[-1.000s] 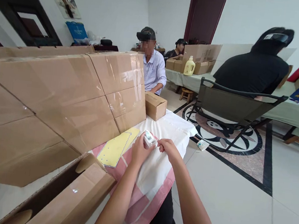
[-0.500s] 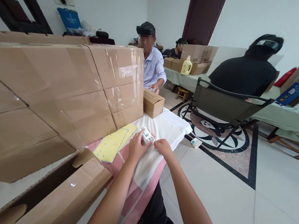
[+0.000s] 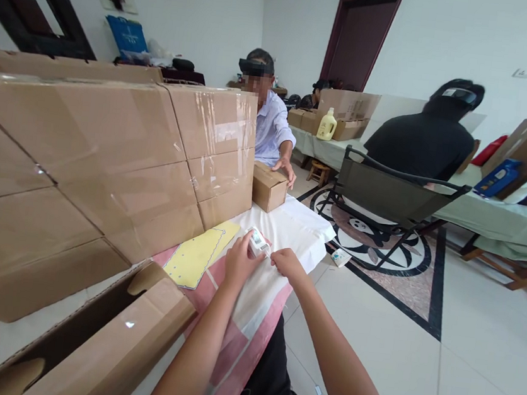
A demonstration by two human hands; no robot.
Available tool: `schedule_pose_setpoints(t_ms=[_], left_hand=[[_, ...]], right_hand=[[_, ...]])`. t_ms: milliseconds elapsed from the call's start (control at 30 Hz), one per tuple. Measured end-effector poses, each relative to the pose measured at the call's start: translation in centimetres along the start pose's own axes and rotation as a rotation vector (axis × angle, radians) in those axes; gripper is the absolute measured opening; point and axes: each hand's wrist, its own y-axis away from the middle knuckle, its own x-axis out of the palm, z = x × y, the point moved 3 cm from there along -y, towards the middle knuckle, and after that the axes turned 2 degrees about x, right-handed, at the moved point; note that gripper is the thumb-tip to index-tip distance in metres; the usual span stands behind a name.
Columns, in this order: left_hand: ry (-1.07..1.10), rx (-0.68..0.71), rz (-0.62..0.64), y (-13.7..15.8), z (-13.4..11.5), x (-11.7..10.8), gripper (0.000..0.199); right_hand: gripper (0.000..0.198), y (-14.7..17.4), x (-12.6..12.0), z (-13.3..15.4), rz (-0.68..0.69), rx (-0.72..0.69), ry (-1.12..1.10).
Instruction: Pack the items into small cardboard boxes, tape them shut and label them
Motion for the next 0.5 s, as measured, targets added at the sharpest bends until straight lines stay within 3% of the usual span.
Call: schedule_pose_setpoints(t_ms=[200,400,500], left_hand=[[0.013,-0.007,-0.002,0.01,0.17,0.10,0.077],[0.085,0.043,0.016,0.28,0.19,-0.14,0.069],[0.125,-0.008,0.015,0.13,-0.04,-0.01,0.068]], right_hand=[[0.036,-0.64,0.81,-1.17,0.021,0.078,0.019],[0.035,-0.58,1.05,-1.16,0.053,0.060,0.021],[0.032,-0.46,1.11,-1.13,0.049,0.039,0.021]])
